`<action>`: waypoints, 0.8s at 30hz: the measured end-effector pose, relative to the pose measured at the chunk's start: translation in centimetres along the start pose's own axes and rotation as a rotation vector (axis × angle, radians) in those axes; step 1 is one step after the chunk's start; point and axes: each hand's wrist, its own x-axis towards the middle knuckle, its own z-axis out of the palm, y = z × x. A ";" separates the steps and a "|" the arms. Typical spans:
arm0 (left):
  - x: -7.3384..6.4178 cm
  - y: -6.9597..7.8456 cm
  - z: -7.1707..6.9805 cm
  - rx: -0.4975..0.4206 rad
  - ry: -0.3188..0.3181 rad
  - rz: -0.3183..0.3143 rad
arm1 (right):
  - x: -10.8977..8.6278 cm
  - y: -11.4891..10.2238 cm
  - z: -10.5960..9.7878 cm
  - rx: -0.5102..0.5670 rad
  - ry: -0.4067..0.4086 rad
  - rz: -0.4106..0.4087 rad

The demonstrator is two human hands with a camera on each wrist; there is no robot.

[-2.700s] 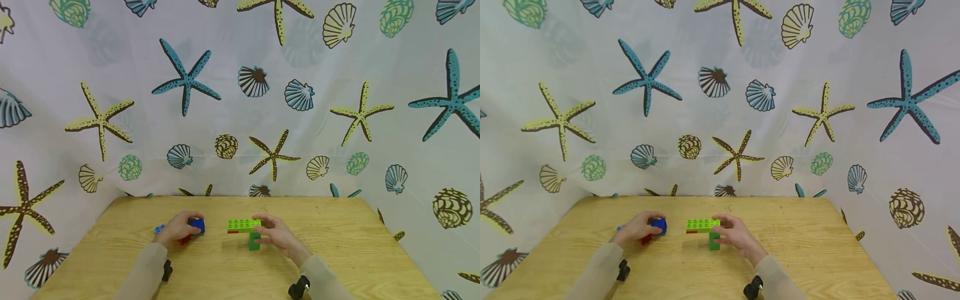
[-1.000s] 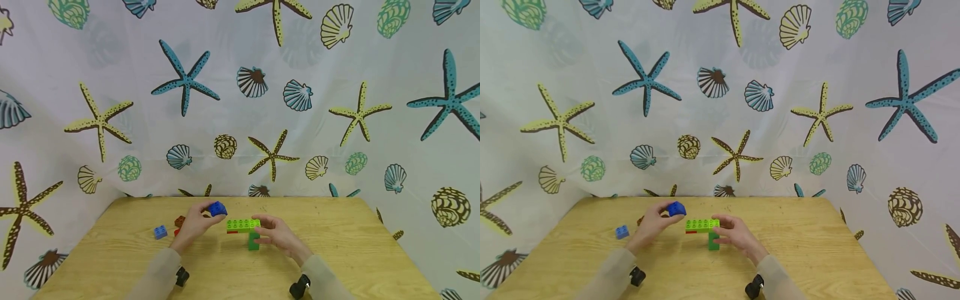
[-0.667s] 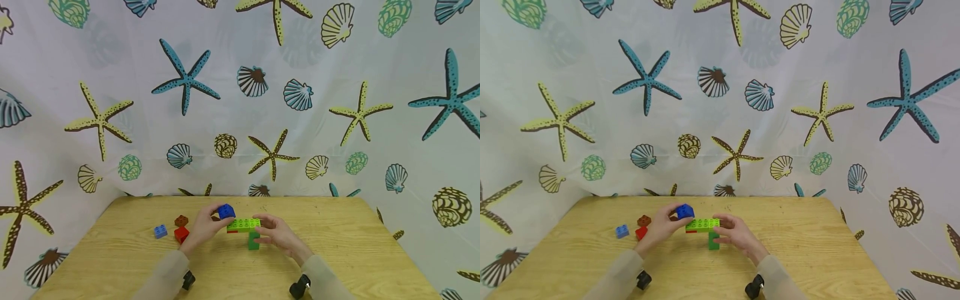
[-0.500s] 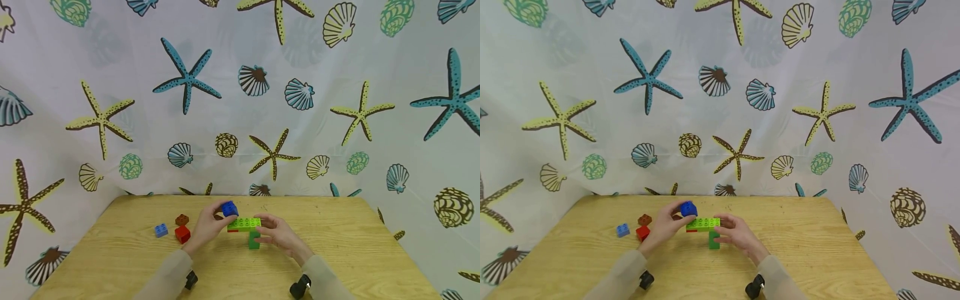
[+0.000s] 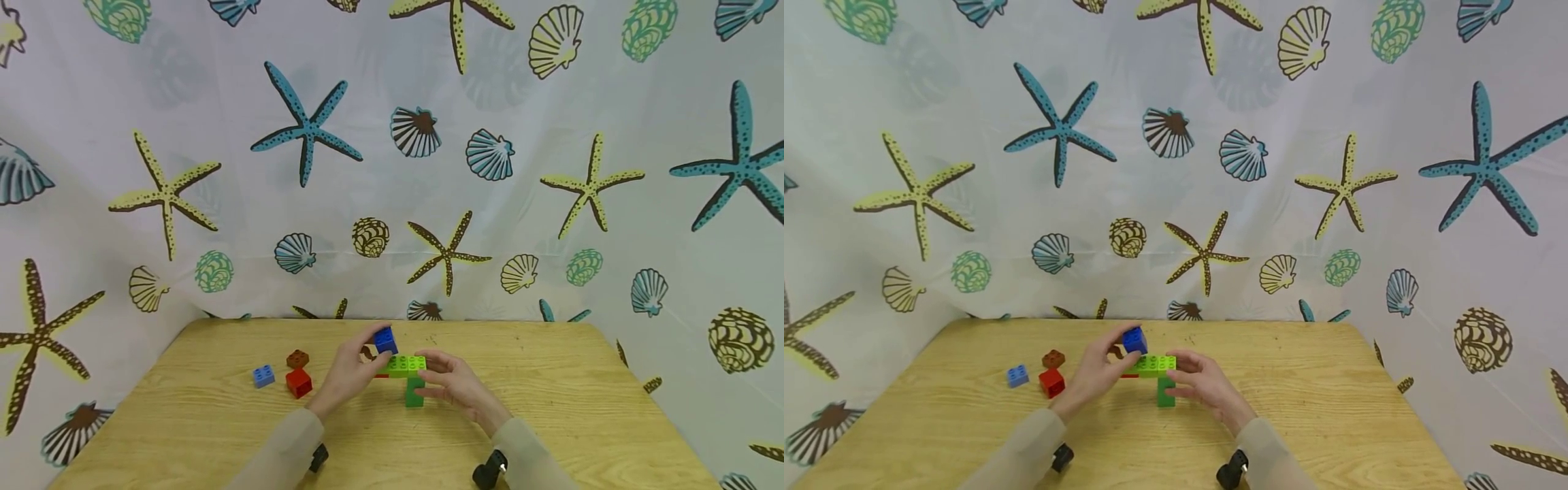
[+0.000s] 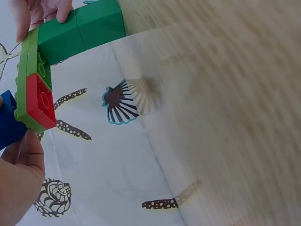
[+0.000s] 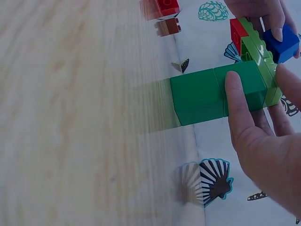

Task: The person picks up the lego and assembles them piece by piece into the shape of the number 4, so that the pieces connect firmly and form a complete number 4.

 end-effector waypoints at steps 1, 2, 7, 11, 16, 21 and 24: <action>0.0 0.0 0.0 -0.002 -0.001 0.001 | 0.0 0.0 0.0 0.004 -0.002 0.002; 0.0 0.1 0.1 -0.003 0.000 0.003 | 0.0 0.1 0.0 0.006 -0.005 0.006; 0.2 0.6 0.3 -0.030 -0.039 0.034 | 0.1 0.1 -0.1 0.006 -0.010 0.004; 0.3 0.9 0.6 -0.034 -0.087 0.047 | 0.2 0.2 -0.2 0.003 -0.017 -0.001; 0.4 1.3 1.0 -0.013 -0.119 0.045 | 0.2 0.3 -0.2 0.002 -0.029 -0.001; 0.7 1.8 1.2 0.032 -0.168 0.043 | 0.1 0.3 -0.1 -0.007 -0.011 -0.006; 0.8 1.9 1.2 0.038 -0.188 0.043 | 0.1 0.2 -0.1 -0.020 -0.005 -0.010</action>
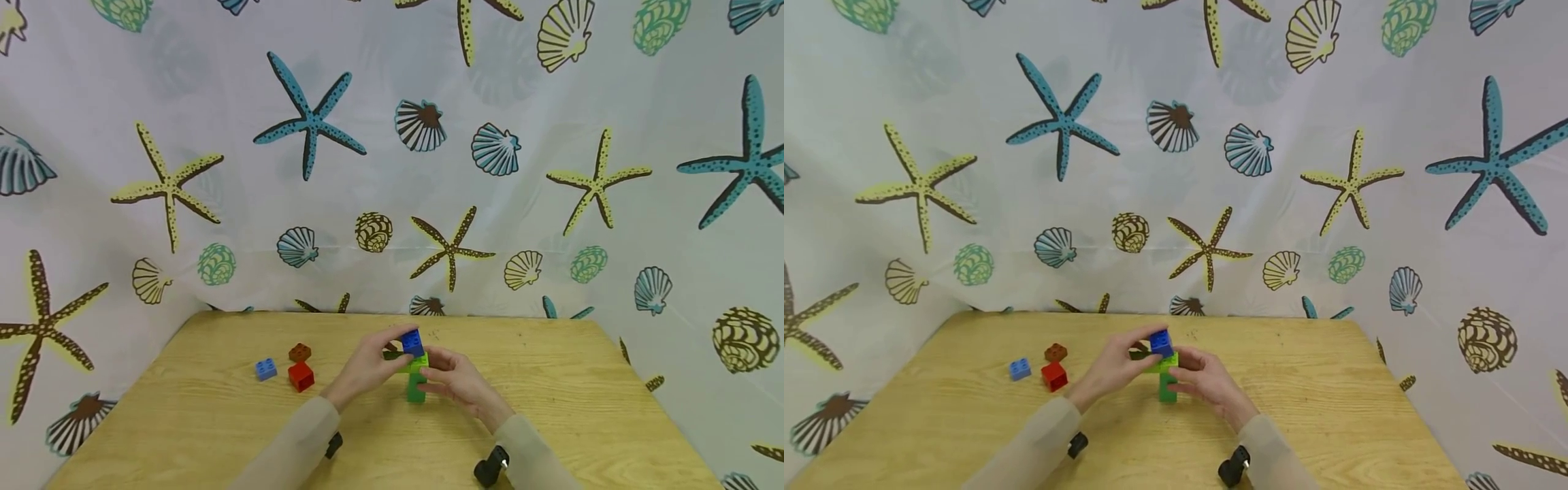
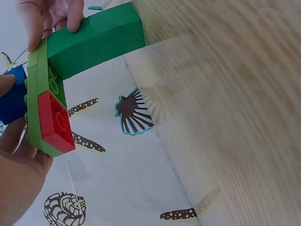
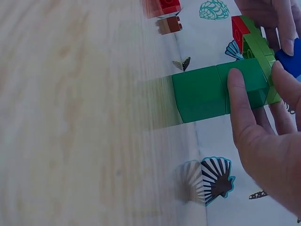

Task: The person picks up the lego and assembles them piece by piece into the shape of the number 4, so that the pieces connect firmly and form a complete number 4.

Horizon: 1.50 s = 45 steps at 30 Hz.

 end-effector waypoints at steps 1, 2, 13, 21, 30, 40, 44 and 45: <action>0.1 0.1 0.0 -0.001 -0.006 0.004 | 0.0 0.0 0.0 -0.005 0.002 -0.002; 0.1 0.1 0.0 0.002 -0.008 0.009 | 0.0 -0.1 0.0 -0.006 0.002 -0.003; 0.5 0.1 0.0 0.022 -0.088 0.027 | 0.2 0.1 0.1 0.005 -0.003 -0.019; 1.0 0.4 -0.4 0.025 -0.147 0.022 | 0.3 0.0 0.0 0.007 -0.002 -0.016; 1.4 0.6 -0.3 0.106 -0.198 0.042 | 0.3 0.2 0.0 -0.020 -0.006 -0.017; 1.2 1.0 -0.1 0.111 -0.229 -0.035 | 0.3 0.4 0.0 -0.008 -0.016 -0.031; 1.2 1.1 0.0 0.096 -0.245 -0.071 | 0.1 0.4 0.1 -0.007 -0.019 -0.029; 1.1 1.2 0.0 0.096 -0.245 -0.072 | 0.1 0.4 0.1 -0.008 -0.020 -0.030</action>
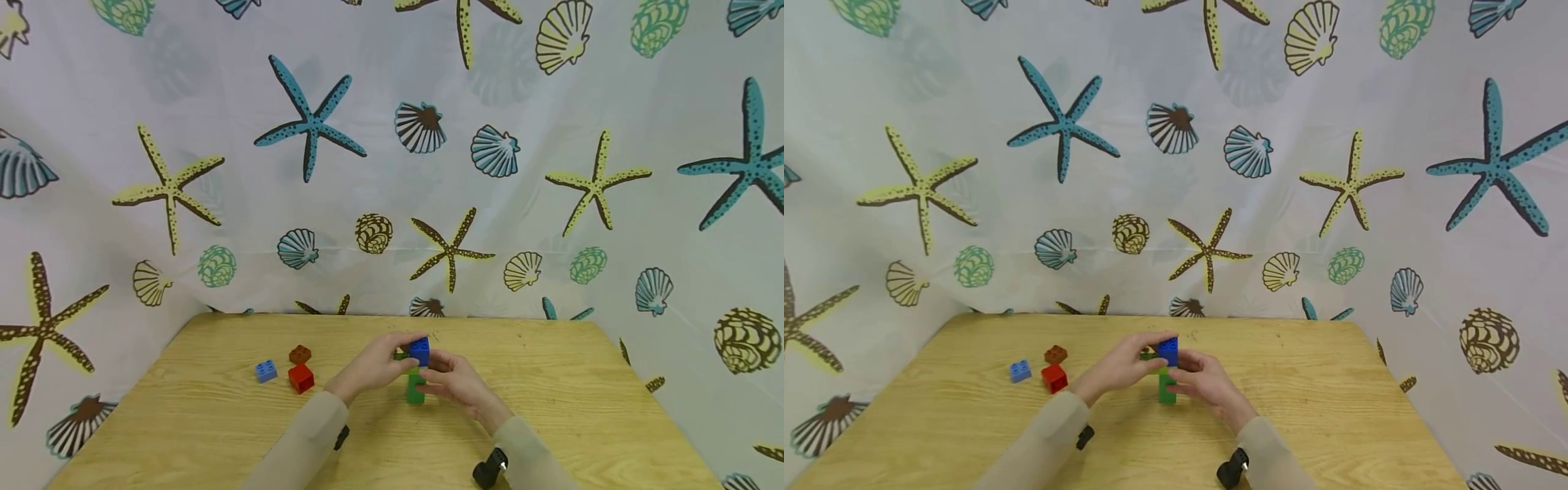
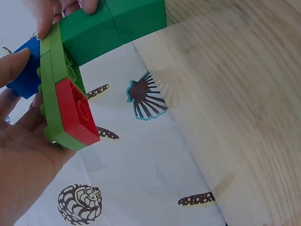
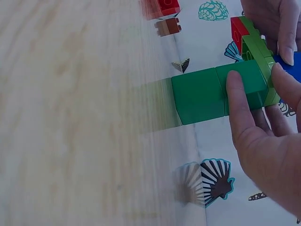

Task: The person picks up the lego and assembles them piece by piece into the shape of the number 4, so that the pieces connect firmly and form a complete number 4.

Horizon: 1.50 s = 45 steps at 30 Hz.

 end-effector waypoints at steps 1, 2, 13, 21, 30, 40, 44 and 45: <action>0.0 0.0 0.0 0.002 -0.001 0.004 | 0.0 0.0 0.0 0.002 0.002 0.002; 0.0 0.0 0.1 0.004 0.001 0.010 | -0.1 0.0 0.0 0.004 0.003 0.003; -0.2 -0.8 0.8 -0.009 0.059 0.063 | -0.4 -0.5 0.2 0.013 0.016 0.020; -0.2 -0.9 1.0 -0.013 0.103 0.052 | -0.6 -1.0 0.5 0.008 0.042 0.036; 0.0 -1.0 1.2 -0.018 0.160 0.123 | -0.5 -2.4 2.0 -0.179 0.171 -0.020; -0.4 -1.3 0.9 -0.092 0.206 0.050 | -0.1 -3.1 2.3 -0.281 0.292 -0.036; -0.7 -1.3 0.4 -0.123 0.250 0.016 | 0.0 -2.9 2.4 -0.231 0.290 -0.049; -0.7 -1.3 0.3 -0.132 0.261 0.015 | 0.1 -2.8 2.4 -0.221 0.292 -0.056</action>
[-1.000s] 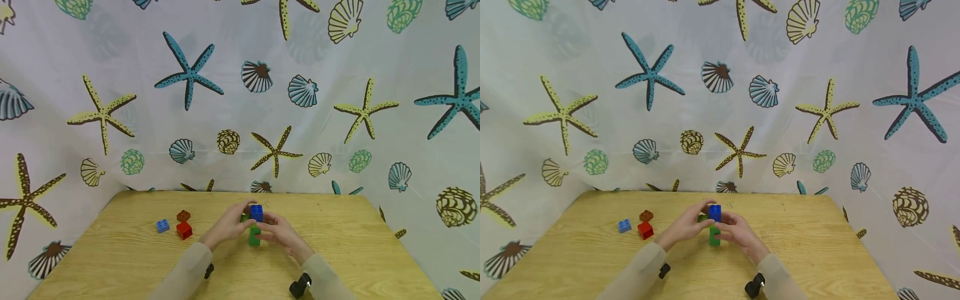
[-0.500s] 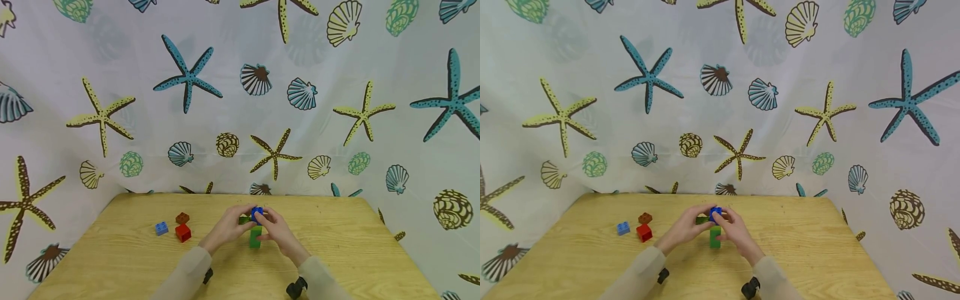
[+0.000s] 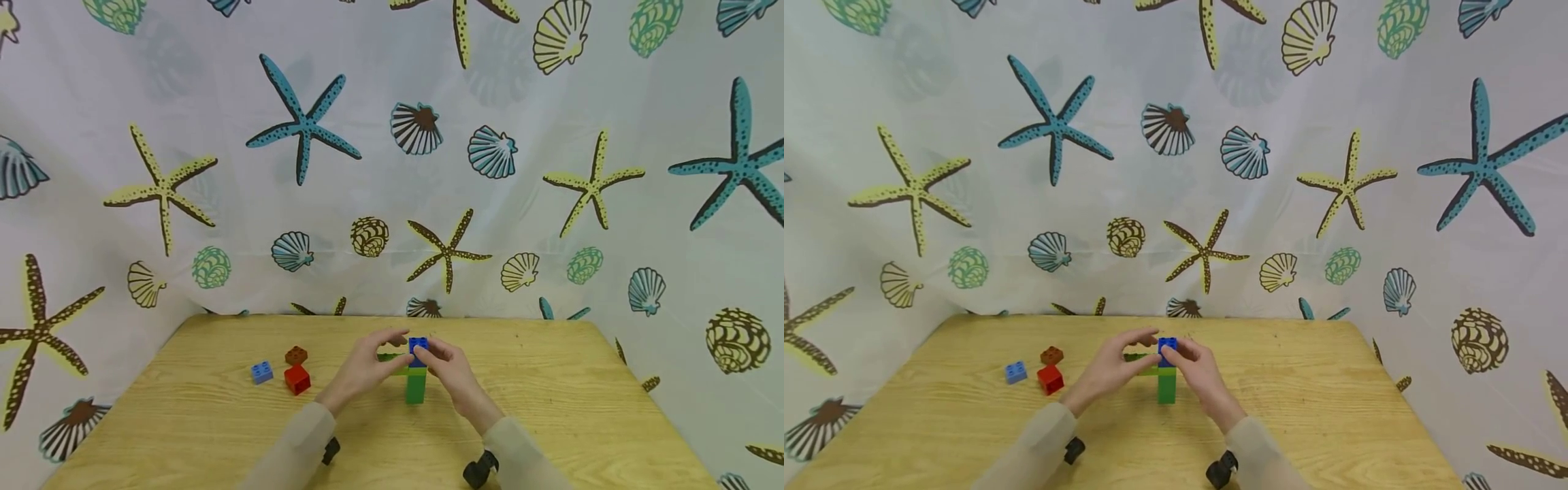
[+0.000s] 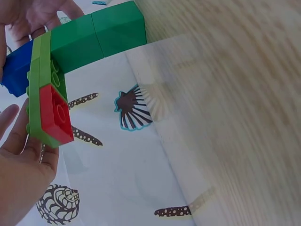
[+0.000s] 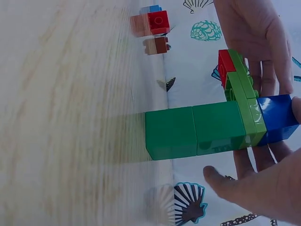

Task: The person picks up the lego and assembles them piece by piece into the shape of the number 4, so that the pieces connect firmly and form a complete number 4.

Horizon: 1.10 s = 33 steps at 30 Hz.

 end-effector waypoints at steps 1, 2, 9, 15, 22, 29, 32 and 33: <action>-0.1 0.0 -0.2 -0.003 0.014 0.001 | 0.0 0.1 0.1 0.009 -0.001 -0.006; -0.1 -0.1 -0.3 -0.001 0.028 0.003 | 0.1 0.2 0.1 0.019 -0.001 -0.010; -0.4 -0.3 -1.6 -0.004 0.110 0.000 | 0.3 0.3 0.2 0.056 -0.002 -0.051; -0.5 -0.7 -2.6 -0.013 0.102 0.006 | 0.2 0.2 0.1 0.044 -0.005 -0.067; -0.9 -1.7 -3.6 -0.053 0.089 -0.025 | 0.1 0.0 0.2 0.009 0.007 -0.062; -1.4 -2.6 -5.1 -0.059 0.080 -0.092 | -0.2 -0.1 0.4 0.015 0.012 -0.069; -1.7 -3.1 -5.7 -0.042 0.085 -0.126 | -0.2 -0.1 0.4 0.017 0.015 -0.065; -1.8 -3.2 -6.0 -0.037 0.086 -0.134 | -0.3 -0.1 0.4 0.019 0.013 -0.062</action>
